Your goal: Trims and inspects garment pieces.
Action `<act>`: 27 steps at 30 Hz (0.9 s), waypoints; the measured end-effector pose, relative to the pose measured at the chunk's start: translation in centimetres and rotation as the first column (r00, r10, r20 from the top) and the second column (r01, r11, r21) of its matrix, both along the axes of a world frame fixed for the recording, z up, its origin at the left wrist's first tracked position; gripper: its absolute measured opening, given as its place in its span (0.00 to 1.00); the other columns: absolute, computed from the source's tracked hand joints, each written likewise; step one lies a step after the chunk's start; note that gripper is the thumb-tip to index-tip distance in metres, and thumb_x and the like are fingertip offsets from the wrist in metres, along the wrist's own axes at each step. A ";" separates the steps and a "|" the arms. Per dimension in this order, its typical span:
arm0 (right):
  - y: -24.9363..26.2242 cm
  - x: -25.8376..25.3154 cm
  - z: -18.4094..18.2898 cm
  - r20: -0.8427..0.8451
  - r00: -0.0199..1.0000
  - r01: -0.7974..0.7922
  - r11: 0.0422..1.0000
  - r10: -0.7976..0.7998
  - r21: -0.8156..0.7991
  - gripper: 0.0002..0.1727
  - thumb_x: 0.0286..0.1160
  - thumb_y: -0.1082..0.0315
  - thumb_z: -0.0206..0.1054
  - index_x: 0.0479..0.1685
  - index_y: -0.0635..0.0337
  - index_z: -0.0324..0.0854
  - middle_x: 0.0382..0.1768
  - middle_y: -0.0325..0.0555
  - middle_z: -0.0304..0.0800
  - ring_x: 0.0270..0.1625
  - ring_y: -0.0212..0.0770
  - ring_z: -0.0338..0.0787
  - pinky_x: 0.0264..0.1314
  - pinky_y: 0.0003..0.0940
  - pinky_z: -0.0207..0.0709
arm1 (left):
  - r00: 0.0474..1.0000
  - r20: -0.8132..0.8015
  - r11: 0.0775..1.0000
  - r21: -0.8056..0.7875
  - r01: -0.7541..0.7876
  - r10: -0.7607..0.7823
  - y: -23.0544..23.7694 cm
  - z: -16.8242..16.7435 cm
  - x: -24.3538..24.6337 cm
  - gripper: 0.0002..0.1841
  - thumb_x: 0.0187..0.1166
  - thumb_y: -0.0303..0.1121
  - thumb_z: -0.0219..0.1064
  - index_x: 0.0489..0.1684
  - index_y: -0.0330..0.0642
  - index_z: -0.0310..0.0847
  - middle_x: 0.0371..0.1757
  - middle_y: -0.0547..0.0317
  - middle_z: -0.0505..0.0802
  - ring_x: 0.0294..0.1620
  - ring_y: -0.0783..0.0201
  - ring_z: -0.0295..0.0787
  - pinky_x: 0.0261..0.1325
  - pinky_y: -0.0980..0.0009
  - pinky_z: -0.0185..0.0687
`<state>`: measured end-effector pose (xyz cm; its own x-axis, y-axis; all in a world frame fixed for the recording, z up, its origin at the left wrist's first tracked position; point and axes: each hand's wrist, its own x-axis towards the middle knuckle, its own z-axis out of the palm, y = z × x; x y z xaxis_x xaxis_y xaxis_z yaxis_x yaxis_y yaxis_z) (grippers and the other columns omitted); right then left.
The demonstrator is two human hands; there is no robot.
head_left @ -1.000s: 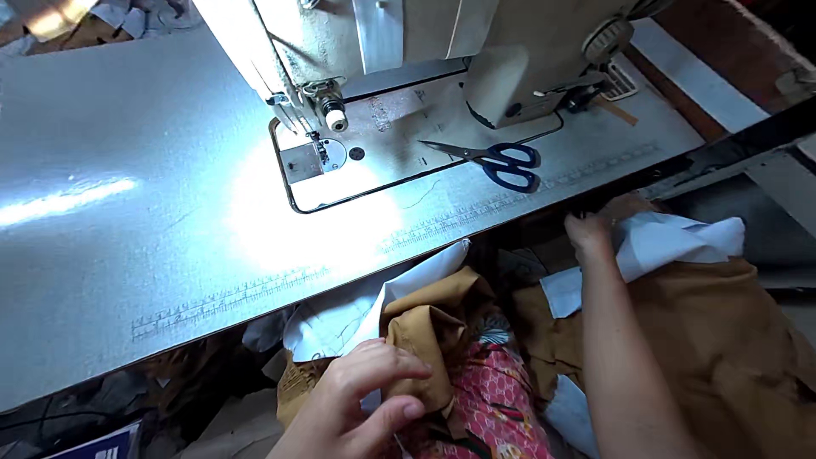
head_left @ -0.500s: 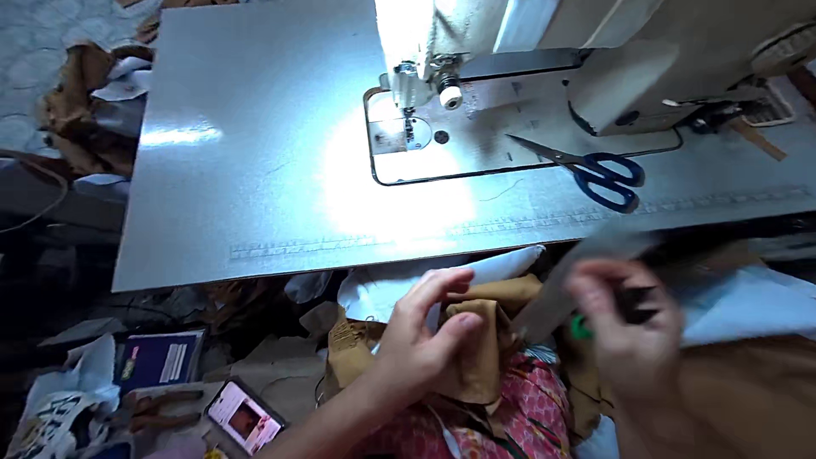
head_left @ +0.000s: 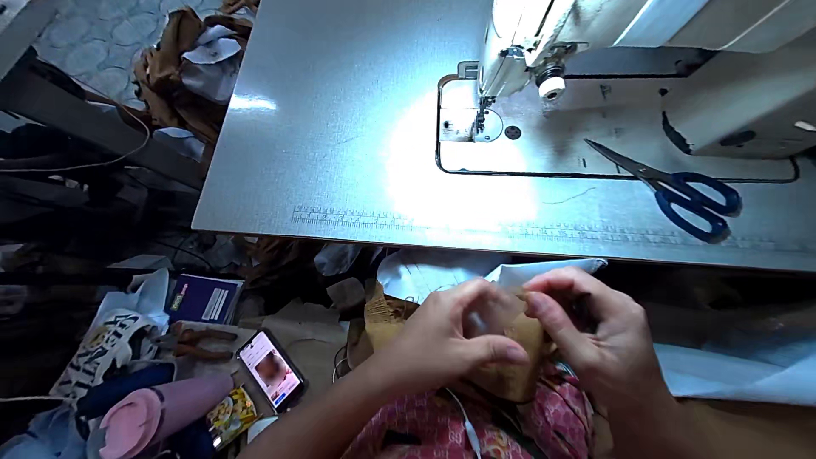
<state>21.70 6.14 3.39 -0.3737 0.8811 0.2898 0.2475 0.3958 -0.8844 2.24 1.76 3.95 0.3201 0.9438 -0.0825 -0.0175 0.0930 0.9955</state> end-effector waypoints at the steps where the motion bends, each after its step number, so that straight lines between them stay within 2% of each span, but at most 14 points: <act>1: -0.1 -0.2 0.1 -0.011 0.999 0.034 0.999 -0.034 -0.036 0.12 0.82 0.60 0.61 0.35 0.57 0.84 0.28 0.23 0.85 0.31 0.06 0.79 0.34 0.03 0.72 | 0.987 -0.153 0.996 0.085 -0.035 0.048 -0.1 0.1 0.1 0.23 0.72 0.35 0.77 0.61 0.31 0.80 0.40 0.58 0.91 0.36 0.77 0.87 0.40 0.81 0.83; 2: -0.2 -0.4 0.1 -0.027 0.998 0.058 0.996 -0.060 -0.074 0.11 0.82 0.62 0.59 0.34 0.54 0.83 0.26 0.20 0.84 0.31 0.06 0.80 0.34 0.04 0.73 | 0.950 -0.293 0.983 0.171 -0.063 0.112 -0.3 0.0 0.4 0.26 0.70 0.37 0.79 0.63 0.31 0.81 0.42 0.52 0.93 0.38 0.71 0.89 0.43 0.75 0.85; 4: -0.5 -0.8 -0.2 -0.057 0.992 0.103 0.985 -0.112 -0.142 0.10 0.82 0.65 0.57 0.33 0.49 0.81 0.25 0.16 0.83 0.29 0.08 0.81 0.33 0.05 0.75 | 0.870 -0.443 0.952 0.292 -0.086 0.215 -0.6 -0.3 0.7 0.27 0.71 0.39 0.77 0.65 0.31 0.80 0.45 0.46 0.94 0.43 0.59 0.92 0.48 0.62 0.87; 5: -0.6 -1.0 -0.5 -0.044 0.989 0.133 0.981 -0.141 -0.143 0.09 0.82 0.66 0.57 0.33 0.50 0.81 0.25 0.16 0.83 0.28 0.08 0.80 0.32 0.05 0.75 | 0.852 -0.470 0.947 0.309 -0.085 0.230 -0.7 -0.4 0.8 0.26 0.73 0.39 0.76 0.65 0.31 0.80 0.43 0.46 0.94 0.42 0.57 0.92 0.47 0.61 0.87; 7: -0.7 -1.4 -1.2 0.046 0.981 0.193 0.979 -0.190 -0.072 0.10 0.80 0.63 0.61 0.36 0.58 0.82 0.27 0.24 0.82 0.29 0.07 0.77 0.33 0.04 0.71 | 0.852 -0.482 0.955 0.288 -0.069 0.206 -0.7 -0.5 0.7 0.21 0.75 0.38 0.73 0.60 0.31 0.82 0.34 0.52 0.91 0.33 0.62 0.87 0.39 0.66 0.84; 8: -0.8 -1.4 -1.5 0.082 0.980 0.184 0.982 -0.179 -0.052 0.11 0.79 0.61 0.62 0.41 0.60 0.83 0.31 0.27 0.84 0.31 0.08 0.76 0.33 0.05 0.69 | 0.854 -0.488 0.963 0.266 -0.051 0.180 -0.7 -0.5 0.7 0.19 0.76 0.37 0.72 0.57 0.31 0.83 0.31 0.54 0.90 0.30 0.63 0.85 0.37 0.67 0.82; 10: -0.5 -1.0 -1.7 0.087 0.994 0.077 0.991 -0.068 -0.106 0.14 0.77 0.61 0.63 0.54 0.58 0.80 0.44 0.29 0.90 0.36 0.09 0.80 0.36 0.06 0.72 | 0.850 -0.512 0.977 0.214 -0.016 0.126 -0.6 -0.1 0.5 0.16 0.77 0.36 0.72 0.52 0.31 0.84 0.33 0.52 0.91 0.32 0.61 0.87 0.40 0.64 0.84; 11: -0.3 -0.8 -1.7 0.040 0.999 0.010 0.987 -0.004 -0.158 0.12 0.75 0.63 0.64 0.54 0.55 0.80 0.44 0.25 0.90 0.34 0.09 0.78 0.34 0.06 0.70 | 0.848 -0.520 0.980 0.200 0.000 0.106 -0.6 0.0 0.5 0.15 0.77 0.35 0.72 0.50 0.31 0.85 0.36 0.51 0.92 0.36 0.60 0.89 0.44 0.62 0.85; 14: 0.2 -0.2 -1.2 -0.101 0.986 -0.161 0.936 0.135 -0.312 0.07 0.70 0.70 0.66 0.44 0.51 0.82 0.36 0.19 0.90 0.34 0.10 0.83 0.35 0.06 0.75 | 0.842 -0.539 0.977 0.196 0.081 0.038 -0.6 0.3 0.0 0.11 0.78 0.32 0.70 0.47 0.30 0.85 0.37 0.49 0.92 0.38 0.58 0.90 0.45 0.60 0.84; 18: 0.7 1.4 -1.3 -0.062 0.945 -0.320 0.870 0.321 -0.375 0.04 0.72 0.63 0.69 0.40 0.49 0.86 0.33 0.17 0.89 0.32 0.08 0.81 0.34 0.05 0.73 | 0.806 -0.569 0.944 0.150 0.295 -0.162 -0.3 0.9 -1.1 0.14 0.78 0.35 0.71 0.48 0.31 0.84 0.34 0.48 0.90 0.34 0.54 0.88 0.39 0.54 0.82; 21: 0.2 1.7 -1.8 -0.019 0.938 -0.331 0.881 0.345 -0.338 0.08 0.72 0.59 0.70 0.42 0.50 0.86 0.35 0.17 0.88 0.33 0.07 0.79 0.34 0.04 0.72 | 0.804 -0.556 0.920 0.164 0.355 -0.211 -0.5 0.9 -0.8 0.20 0.74 0.38 0.75 0.51 0.29 0.83 0.33 0.48 0.89 0.36 0.52 0.88 0.40 0.52 0.82; 25: -0.8 2.2 -2.5 -0.029 0.941 -0.327 0.882 0.338 -0.340 0.08 0.73 0.54 0.71 0.42 0.44 0.83 0.35 0.14 0.86 0.37 0.08 0.82 0.37 0.05 0.76 | 0.725 -0.688 0.936 0.233 0.263 -0.033 -1.7 0.7 0.8 0.17 0.72 0.33 0.76 0.53 0.29 0.85 0.39 0.43 0.92 0.40 0.46 0.93 0.38 0.49 0.85; 27: -1.0 2.7 -2.1 0.007 0.939 -0.317 0.871 0.345 -0.375 0.05 0.73 0.60 0.70 0.42 0.45 0.81 0.35 0.12 0.85 0.37 0.07 0.82 0.37 0.07 0.76 | 0.676 -0.714 0.918 0.368 0.144 0.180 -2.4 -0.2 2.3 0.13 0.69 0.30 0.76 0.48 0.32 0.87 0.38 0.44 0.93 0.38 0.47 0.94 0.38 0.49 0.85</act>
<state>24.44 5.09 1.32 -0.6695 0.7400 -0.0645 0.2263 0.1205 -0.9666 4.50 -0.62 3.71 0.2931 0.9536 0.0697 0.7208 -0.2682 0.6391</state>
